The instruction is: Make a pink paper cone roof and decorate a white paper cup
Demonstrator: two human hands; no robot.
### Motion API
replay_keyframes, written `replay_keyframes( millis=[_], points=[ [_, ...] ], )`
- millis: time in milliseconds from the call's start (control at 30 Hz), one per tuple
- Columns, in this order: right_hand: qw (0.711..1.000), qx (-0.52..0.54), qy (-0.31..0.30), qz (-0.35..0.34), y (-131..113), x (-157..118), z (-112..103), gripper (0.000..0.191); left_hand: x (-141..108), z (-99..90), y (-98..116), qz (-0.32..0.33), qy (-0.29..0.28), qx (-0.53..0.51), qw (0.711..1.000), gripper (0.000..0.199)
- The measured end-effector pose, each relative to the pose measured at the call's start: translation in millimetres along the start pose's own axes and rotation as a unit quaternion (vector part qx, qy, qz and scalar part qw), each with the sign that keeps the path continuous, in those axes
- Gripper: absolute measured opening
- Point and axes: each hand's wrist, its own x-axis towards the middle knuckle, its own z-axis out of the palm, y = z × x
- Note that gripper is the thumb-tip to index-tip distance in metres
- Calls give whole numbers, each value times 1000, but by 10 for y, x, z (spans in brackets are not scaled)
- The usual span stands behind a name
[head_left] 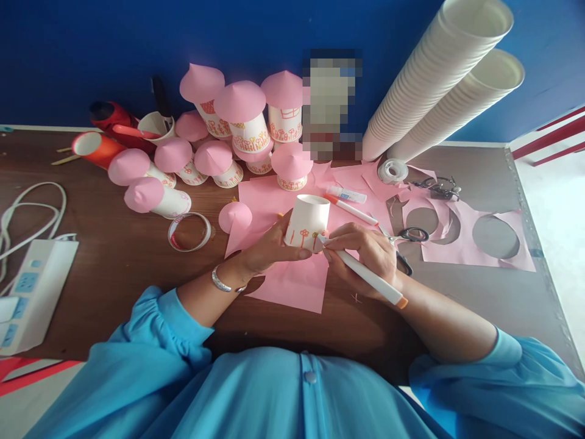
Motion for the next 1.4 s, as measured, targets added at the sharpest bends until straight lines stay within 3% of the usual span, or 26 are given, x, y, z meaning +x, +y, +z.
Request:
replay_keyframes(
  millis=[1400],
  points=[
    [999,-29,15,9,-18,-4,13,15,11,-11,-8,26,-17,-23,999,40]
  ],
)
